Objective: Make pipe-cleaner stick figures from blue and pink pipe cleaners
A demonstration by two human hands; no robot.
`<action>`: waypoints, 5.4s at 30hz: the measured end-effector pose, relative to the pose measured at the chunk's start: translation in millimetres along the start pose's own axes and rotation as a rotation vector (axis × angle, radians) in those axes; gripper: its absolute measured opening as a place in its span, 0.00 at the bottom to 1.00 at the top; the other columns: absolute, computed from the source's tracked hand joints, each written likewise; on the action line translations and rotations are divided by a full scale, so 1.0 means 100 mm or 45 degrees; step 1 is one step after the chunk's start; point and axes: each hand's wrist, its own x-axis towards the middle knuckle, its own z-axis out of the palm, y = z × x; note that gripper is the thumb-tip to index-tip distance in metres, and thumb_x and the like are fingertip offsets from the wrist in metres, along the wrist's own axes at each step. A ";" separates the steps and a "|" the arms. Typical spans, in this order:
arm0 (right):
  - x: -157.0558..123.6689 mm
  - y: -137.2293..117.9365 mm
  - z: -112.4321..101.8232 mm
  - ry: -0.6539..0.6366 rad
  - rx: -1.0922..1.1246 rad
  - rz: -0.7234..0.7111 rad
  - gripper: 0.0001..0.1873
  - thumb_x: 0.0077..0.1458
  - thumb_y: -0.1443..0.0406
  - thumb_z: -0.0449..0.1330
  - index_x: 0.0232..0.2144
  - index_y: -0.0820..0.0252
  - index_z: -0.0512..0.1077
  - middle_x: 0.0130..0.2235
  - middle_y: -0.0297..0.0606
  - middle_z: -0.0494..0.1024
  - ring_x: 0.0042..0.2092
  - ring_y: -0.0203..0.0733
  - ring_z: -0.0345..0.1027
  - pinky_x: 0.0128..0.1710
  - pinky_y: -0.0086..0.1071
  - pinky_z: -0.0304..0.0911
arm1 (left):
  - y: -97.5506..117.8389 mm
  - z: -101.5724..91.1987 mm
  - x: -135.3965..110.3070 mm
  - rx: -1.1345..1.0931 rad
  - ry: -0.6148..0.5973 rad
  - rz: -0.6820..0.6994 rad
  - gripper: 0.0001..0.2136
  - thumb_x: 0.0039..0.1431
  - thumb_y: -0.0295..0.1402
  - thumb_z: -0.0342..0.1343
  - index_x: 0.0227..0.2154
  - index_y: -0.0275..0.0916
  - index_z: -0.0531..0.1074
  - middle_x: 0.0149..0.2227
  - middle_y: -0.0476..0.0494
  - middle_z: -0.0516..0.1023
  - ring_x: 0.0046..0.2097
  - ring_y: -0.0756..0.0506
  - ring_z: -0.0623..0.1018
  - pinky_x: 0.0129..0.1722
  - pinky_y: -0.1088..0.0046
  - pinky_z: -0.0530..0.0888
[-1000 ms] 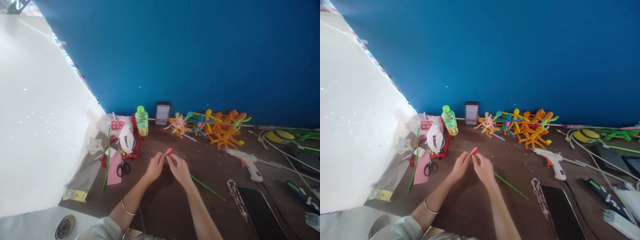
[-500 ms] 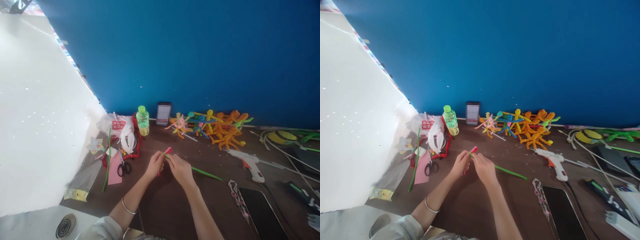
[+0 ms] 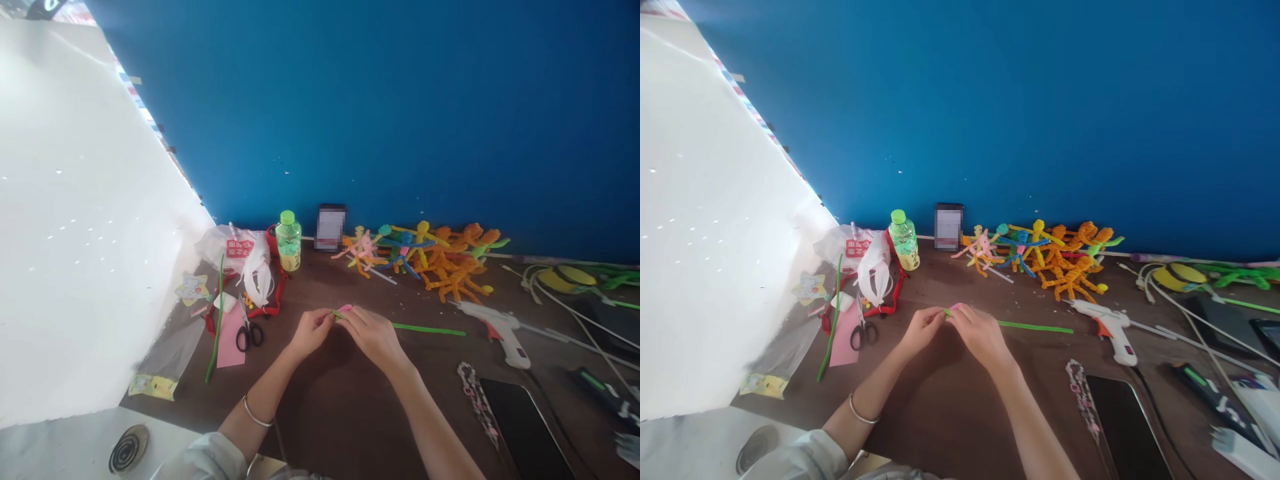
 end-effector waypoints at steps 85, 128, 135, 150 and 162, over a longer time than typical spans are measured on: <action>0.03 -0.41 0.21 0.339 1.142 1.101 0.12 0.44 0.58 0.60 0.25 0.62 0.76 0.26 0.38 0.77 0.29 0.41 0.67 0.30 0.32 0.62 | -0.11 0.20 -0.08 -0.374 0.264 -0.110 0.13 0.55 0.44 0.47 0.31 0.39 0.60 0.15 0.58 0.59 0.16 0.55 0.62 0.18 0.79 0.60; -0.11 -0.08 0.06 0.106 0.694 0.461 0.11 0.54 0.62 0.53 0.28 0.58 0.73 0.28 0.37 0.72 0.29 0.36 0.65 0.28 0.28 0.60 | -0.07 0.16 -0.02 -1.941 -0.088 -0.649 0.07 0.51 0.26 0.56 0.24 0.32 0.64 0.20 0.56 0.53 0.17 0.60 0.50 0.13 0.89 0.52; -0.04 0.02 -0.09 -0.175 0.968 0.518 0.12 0.52 0.58 0.54 0.27 0.58 0.73 0.30 0.38 0.72 0.31 0.38 0.66 0.28 0.29 0.60 | -0.12 0.16 -0.03 -1.782 -0.235 -0.579 0.12 0.41 0.30 0.64 0.22 0.32 0.64 0.19 0.57 0.52 0.18 0.61 0.46 0.13 0.87 0.48; 0.04 0.22 -0.37 -0.520 0.607 0.318 0.09 0.53 0.63 0.53 0.25 0.57 0.71 0.32 0.36 0.72 0.36 0.39 0.66 0.37 0.31 0.59 | 0.02 0.07 -0.05 -0.619 -0.355 -0.411 0.17 0.38 0.43 0.62 0.22 0.32 0.71 0.15 0.54 0.63 0.17 0.57 0.60 0.17 0.80 0.55; 0.06 0.12 -0.25 -0.291 0.031 0.157 0.09 0.55 0.67 0.50 0.26 0.57 0.69 0.29 0.35 0.72 0.30 0.37 0.64 0.31 0.30 0.53 | -0.04 0.19 -0.07 -0.261 -0.008 -0.162 0.12 0.48 0.40 0.56 0.25 0.34 0.72 0.29 0.44 0.75 0.25 0.53 0.67 0.26 0.78 0.63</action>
